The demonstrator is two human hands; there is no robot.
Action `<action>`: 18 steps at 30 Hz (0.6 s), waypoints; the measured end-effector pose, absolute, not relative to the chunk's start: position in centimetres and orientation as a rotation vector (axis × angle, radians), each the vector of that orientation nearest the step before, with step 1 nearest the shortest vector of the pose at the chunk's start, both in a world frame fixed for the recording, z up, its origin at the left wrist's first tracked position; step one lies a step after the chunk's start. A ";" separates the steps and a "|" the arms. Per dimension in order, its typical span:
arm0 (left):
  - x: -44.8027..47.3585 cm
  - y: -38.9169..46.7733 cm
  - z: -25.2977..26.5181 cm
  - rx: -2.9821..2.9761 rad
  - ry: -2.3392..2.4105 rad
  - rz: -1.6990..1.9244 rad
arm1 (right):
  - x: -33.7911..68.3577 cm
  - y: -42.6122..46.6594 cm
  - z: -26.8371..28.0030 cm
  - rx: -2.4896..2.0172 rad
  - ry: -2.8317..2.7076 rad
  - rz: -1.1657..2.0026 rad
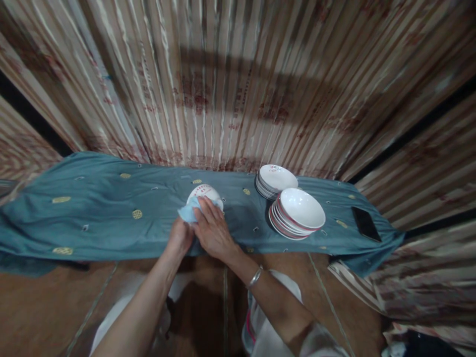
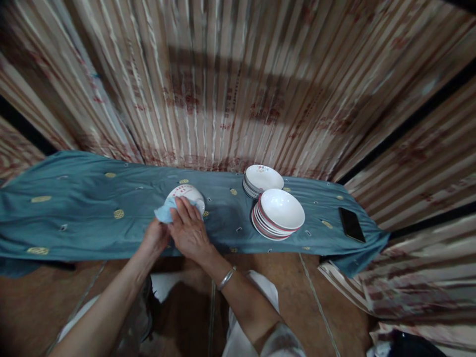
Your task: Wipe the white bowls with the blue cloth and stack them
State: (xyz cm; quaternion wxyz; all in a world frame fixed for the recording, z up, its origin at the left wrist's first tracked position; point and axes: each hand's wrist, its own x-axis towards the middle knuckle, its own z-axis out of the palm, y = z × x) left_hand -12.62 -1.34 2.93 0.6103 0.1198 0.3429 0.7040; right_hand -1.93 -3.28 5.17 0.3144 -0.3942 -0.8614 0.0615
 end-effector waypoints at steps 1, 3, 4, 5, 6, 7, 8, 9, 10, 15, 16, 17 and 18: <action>-12.5 -1.6 3.0 0.285 0.793 1.617 | -2.1 -3.3 5.4 -1.044 -2.296 0.127; -12.3 -1.8 3.0 0.310 0.766 1.623 | -2.2 -3.0 5.7 -1.072 -2.316 0.067; -12.2 -1.9 3.1 0.329 0.744 1.633 | -2.2 -2.7 5.8 -1.087 -2.318 0.049; -12.2 -1.9 3.1 0.348 0.723 1.636 | -2.1 -2.5 6.0 -1.100 -2.317 0.040; -12.2 -1.9 3.1 0.368 0.706 1.635 | -2.0 -2.2 6.1 -1.111 -2.312 0.040; -12.2 -1.9 3.1 0.388 0.694 1.632 | -1.8 -2.0 6.3 -1.122 -2.302 0.051; -12.2 -1.9 3.0 0.405 0.687 1.632 | -1.7 -1.7 6.4 -1.131 -2.289 0.070; -12.2 -1.9 3.0 0.415 0.687 1.631 | -1.6 -1.4 6.5 -1.139 -2.269 0.095; -12.2 -2.0 3.0 0.419 0.689 1.623 | -1.4 -1.1 6.6 -1.148 -2.242 0.124; -12.0 -2.5 3.3 0.431 0.711 1.543 | -0.9 1.2 6.0 -1.174 -2.054 0.313; -12.0 -2.6 3.3 0.433 0.711 1.531 | -0.8 1.8 5.7 -1.172 -2.000 0.363; -12.0 -2.7 3.4 0.434 0.711 1.520 | -0.7 2.4 5.4 -1.169 -1.940 0.415; -12.1 -2.7 3.4 0.434 0.711 1.510 | -0.6 3.0 5.0 -1.165 -1.876 0.473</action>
